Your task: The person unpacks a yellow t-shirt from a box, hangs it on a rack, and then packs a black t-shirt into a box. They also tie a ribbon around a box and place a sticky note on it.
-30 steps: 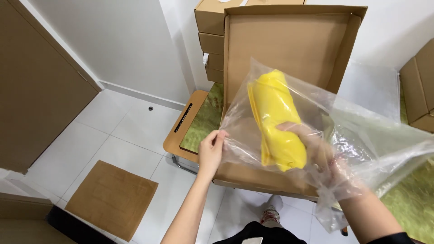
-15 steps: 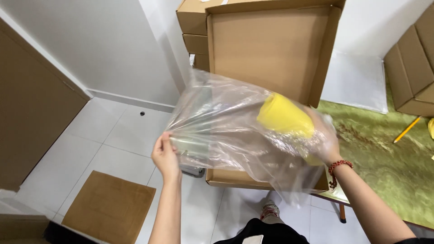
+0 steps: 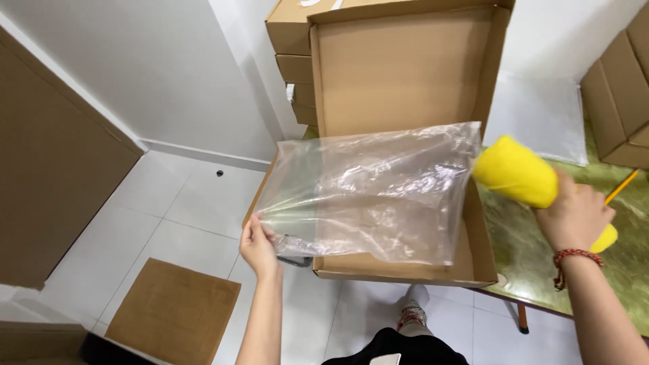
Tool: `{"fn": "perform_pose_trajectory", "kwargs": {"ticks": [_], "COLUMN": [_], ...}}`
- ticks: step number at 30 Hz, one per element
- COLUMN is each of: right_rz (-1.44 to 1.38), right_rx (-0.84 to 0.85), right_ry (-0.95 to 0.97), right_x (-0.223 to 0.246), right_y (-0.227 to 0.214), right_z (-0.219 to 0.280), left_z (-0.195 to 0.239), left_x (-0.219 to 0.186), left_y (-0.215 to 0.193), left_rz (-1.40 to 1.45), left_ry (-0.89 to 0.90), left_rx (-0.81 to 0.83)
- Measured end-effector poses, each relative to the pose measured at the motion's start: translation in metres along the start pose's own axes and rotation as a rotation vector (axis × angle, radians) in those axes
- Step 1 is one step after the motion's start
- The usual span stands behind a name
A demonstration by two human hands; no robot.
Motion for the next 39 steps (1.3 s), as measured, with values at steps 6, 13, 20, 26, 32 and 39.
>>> {"fn": "perform_pose_trajectory", "kwargs": {"ticks": [6,13,20,26,32,39], "right_rz": [-0.742,-1.740,-1.915,-1.928,-1.899,-1.848], "right_rx": [0.281,0.365,0.541,0.525,0.215,-0.281], "right_ry": [0.430,0.734,1.199,1.542,1.712,1.504], "right_x": [-0.022,-0.040,-0.098,-0.142,-0.199,-0.307], "right_y": [-0.080,-0.087,-0.143,-0.221,-0.276,-0.250], "right_z": [0.017,0.088,0.157,0.193,0.224,0.311], "left_z": [-0.001,0.118,0.249,0.362,0.505,0.626], "left_x": [0.031,-0.006,-0.024,-0.030,0.015,0.053], "left_y": [0.016,0.101,0.171,0.249,0.287,0.325], "left_rz": [-0.902,-1.029,-0.516,-0.320,-0.261,0.057], "left_ry": [-0.046,0.812,0.850,1.032,1.733,1.495], "left_rx": [0.223,0.603,1.261,1.653,1.881,2.306]}}
Point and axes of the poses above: each hand's wrist, its own z-axis away from the middle knuckle, its own y-axis out of the palm, x = y × z, the point moved 1 cm from there along -z, towards the middle knuckle, and after that the axes turned 2 degrees about x, right-handed, at the moved point
